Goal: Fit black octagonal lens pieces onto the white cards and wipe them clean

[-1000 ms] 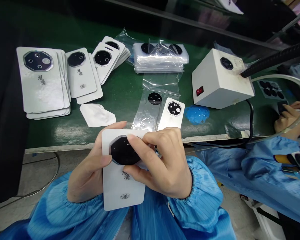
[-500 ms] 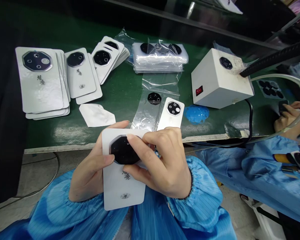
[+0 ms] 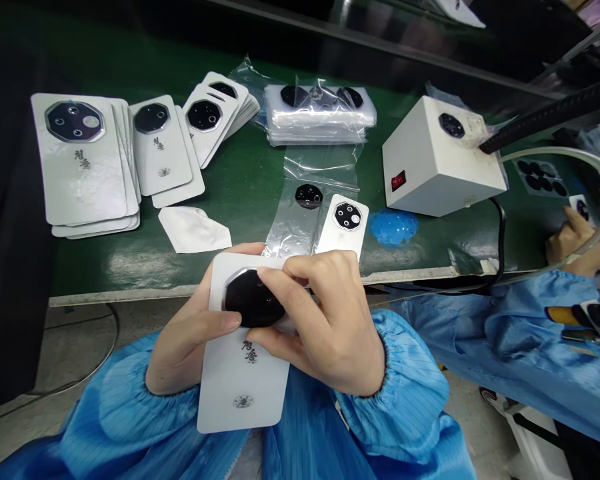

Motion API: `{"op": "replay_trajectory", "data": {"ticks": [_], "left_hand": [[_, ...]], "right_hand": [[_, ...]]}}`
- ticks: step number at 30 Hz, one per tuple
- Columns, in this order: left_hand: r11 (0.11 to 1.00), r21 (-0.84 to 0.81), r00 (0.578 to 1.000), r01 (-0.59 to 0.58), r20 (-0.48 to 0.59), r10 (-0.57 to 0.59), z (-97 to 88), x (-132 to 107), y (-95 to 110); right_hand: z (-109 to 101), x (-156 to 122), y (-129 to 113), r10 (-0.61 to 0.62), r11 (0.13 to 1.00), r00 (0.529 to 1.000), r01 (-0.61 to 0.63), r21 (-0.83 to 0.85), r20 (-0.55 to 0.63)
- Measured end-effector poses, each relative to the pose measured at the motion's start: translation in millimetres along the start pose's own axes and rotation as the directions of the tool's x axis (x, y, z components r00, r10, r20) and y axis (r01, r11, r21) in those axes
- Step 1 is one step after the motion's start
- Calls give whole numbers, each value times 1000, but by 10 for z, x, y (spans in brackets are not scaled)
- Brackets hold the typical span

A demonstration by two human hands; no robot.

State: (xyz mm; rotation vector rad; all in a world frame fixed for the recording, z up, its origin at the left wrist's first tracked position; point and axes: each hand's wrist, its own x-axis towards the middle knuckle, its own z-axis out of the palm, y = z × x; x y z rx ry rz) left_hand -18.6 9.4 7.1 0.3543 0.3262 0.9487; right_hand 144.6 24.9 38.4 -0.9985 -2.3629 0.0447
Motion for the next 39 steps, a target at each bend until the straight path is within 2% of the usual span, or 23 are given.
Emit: {"op": "replay_trajectory", "data": {"ticks": [12, 19, 24, 31, 39], "left_hand": [[1000, 9, 1000, 19, -15, -19, -11, 1, -3], [1000, -16, 997, -13, 78, 14, -30, -8, -11], [999, -5, 994, -38, 102, 38, -30, -16, -28], [997, 74, 994, -35, 104, 27, -38, -34, -15], [997, 70, 995, -19, 97, 12, -40, -34, -3]], "right_hand": [[4, 6, 13, 31, 999, 999, -32, 16, 31], [15, 13, 12, -4, 1000, 1000, 4, 13, 1], [21, 9, 1, -27, 1000, 999, 27, 3, -29], [22, 25, 2, -17, 1000, 1000, 17, 13, -6], [-5, 30, 24, -13, 999, 999, 11, 42, 35]]}}
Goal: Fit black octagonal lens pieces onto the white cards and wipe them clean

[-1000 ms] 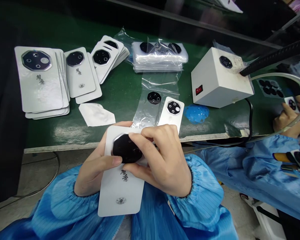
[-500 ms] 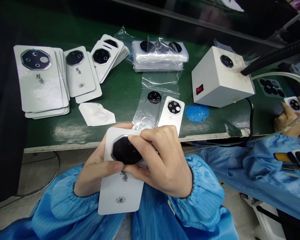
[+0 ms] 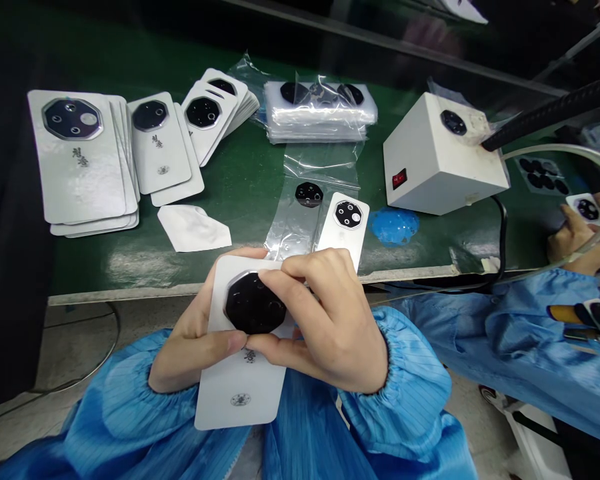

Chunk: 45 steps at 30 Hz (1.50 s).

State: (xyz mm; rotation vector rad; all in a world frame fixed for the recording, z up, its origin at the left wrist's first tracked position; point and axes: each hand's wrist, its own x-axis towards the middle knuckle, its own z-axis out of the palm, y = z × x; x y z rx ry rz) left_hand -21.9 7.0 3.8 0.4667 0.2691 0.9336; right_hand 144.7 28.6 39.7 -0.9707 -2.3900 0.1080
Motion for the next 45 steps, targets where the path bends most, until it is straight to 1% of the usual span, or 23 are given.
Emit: {"op": "replay_trajectory", "data": {"ticks": [6, 9, 13, 15, 20, 25, 27, 29, 35, 38, 45], "left_hand": [[1000, 14, 1000, -2, 1, 2, 0, 1, -4], [1000, -9, 1000, -22, 22, 22, 2, -3, -13], [1000, -9, 1000, -14, 17, 14, 0, -8, -24], [999, -40, 1000, -9, 21, 10, -3, -10, -25], [999, -43, 1000, 24, -13, -24, -5, -8, -17], [999, -47, 1000, 8, -8, -9, 32, -8, -16], [999, -49, 999, 9, -45, -11, 48, -11, -16], [999, -46, 998, 19, -57, -21, 54, -14, -14], [1000, 9, 1000, 14, -3, -14, 32, -13, -2], [1000, 5, 1000, 8, 14, -8, 24, -13, 1], [1000, 31, 1000, -5, 5, 5, 22, -25, -7]], "right_hand": [[11, -1, -11, 0, 1000, 1000, 0, -19, -22], [22, -7, -10, -16, 1000, 999, 15, -25, -40], [30, -6, -10, -17, 1000, 998, 16, -21, -54], [32, -7, -14, -17, 1000, 998, 16, -12, -58], [25, -15, -21, 3, 1000, 997, -1, 27, -72], [0, 6, -21, 3, 1000, 997, -4, -14, -71], [-5, 13, -24, 1, 1000, 998, -3, -26, -69], [-7, 14, -28, 0, 999, 998, -2, -36, -69], [-7, -4, -30, -8, 998, 998, 5, -62, -56], [-9, -6, -27, -12, 998, 998, 8, -66, -59], [-3, -15, -35, -3, 998, 997, -2, -66, -76]]}}
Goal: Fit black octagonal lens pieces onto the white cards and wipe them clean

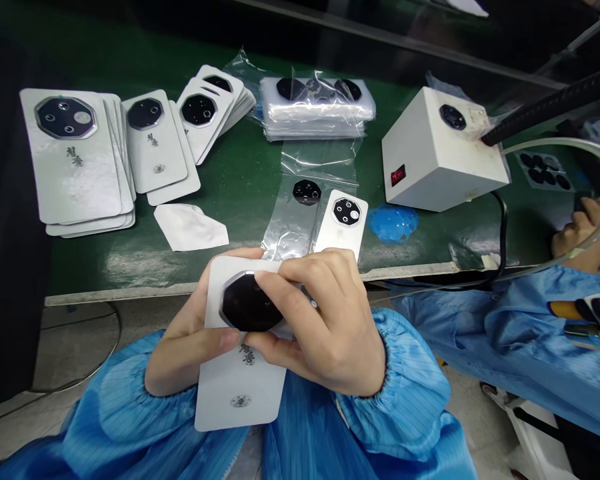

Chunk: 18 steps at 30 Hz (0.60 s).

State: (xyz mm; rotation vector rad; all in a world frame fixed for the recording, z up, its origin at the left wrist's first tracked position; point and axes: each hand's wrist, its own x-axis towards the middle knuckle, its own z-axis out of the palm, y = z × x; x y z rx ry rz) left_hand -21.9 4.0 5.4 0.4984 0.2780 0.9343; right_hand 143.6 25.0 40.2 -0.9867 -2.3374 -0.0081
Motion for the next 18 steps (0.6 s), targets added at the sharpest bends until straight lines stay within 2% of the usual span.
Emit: {"op": "replay_trajectory", "data": {"ticks": [4, 11, 18], "left_hand": [[999, -32, 1000, 18, -23, -19, 16, 6, 1], [999, -9, 985, 34, -168, -35, 39, -12, 10], [998, 66, 988, 16, -157, -5, 23, -23, 12]], "right_hand": [[4, -8, -16, -12, 1000, 1000, 12, -6, -11], [-24, -14, -27, -26, 1000, 1000, 26, -14, -13], [-29, -8, -28, -23, 1000, 1000, 23, 9, -4]]}}
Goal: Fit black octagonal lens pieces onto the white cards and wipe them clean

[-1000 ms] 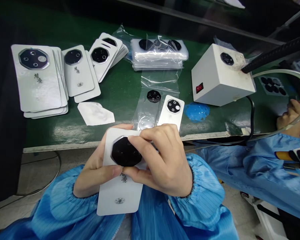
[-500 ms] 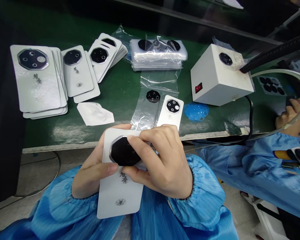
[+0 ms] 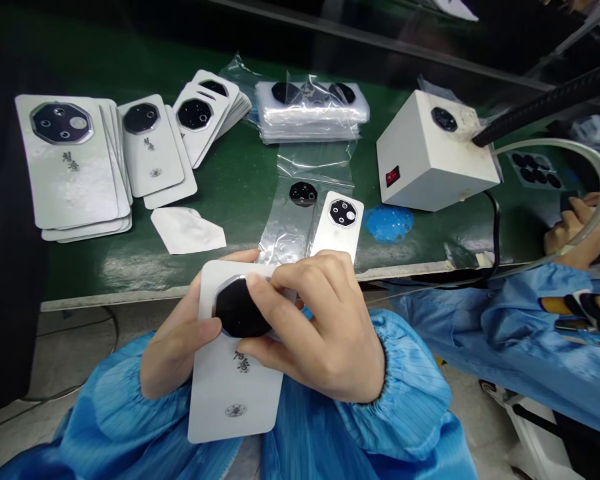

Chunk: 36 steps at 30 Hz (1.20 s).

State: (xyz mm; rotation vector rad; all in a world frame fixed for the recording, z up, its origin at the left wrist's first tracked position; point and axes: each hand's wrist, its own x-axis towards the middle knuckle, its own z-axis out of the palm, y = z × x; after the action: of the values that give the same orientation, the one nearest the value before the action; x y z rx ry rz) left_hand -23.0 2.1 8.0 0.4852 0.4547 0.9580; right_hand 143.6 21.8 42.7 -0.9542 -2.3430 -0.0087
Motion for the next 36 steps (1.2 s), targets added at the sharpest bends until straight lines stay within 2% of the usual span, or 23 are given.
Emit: {"op": "replay_trajectory", "data": {"ticks": [7, 14, 18, 22, 26, 30, 36], "left_hand": [[998, 56, 996, -37, 80, 33, -45, 20, 0], [995, 92, 995, -37, 100, 28, -79, 29, 1], [995, 99, 996, -9, 94, -1, -87, 1, 4], [988, 140, 996, -64, 75, 54, -63, -6, 12], [997, 72, 998, -32, 57, 28, -21, -20, 13], [999, 33, 998, -15, 56, 13, 0, -48, 22], [994, 111, 1000, -16, -10, 18, 6, -64, 41]], "right_hand": [[6, -9, -9, 9, 1000, 1000, -9, 3, 19], [-24, 18, -5, 1, 1000, 999, -2, 29, 32], [-42, 36, -3, 3, 1000, 999, -4, 20, 43], [-43, 23, -2, 4, 1000, 1000, -4, 27, 30], [-57, -2, -13, 7, 999, 999, -6, 41, -33], [-70, -2, -31, 27, 999, 999, -26, 47, -33], [-60, 8, -42, 26, 999, 998, -24, 47, -55]]}}
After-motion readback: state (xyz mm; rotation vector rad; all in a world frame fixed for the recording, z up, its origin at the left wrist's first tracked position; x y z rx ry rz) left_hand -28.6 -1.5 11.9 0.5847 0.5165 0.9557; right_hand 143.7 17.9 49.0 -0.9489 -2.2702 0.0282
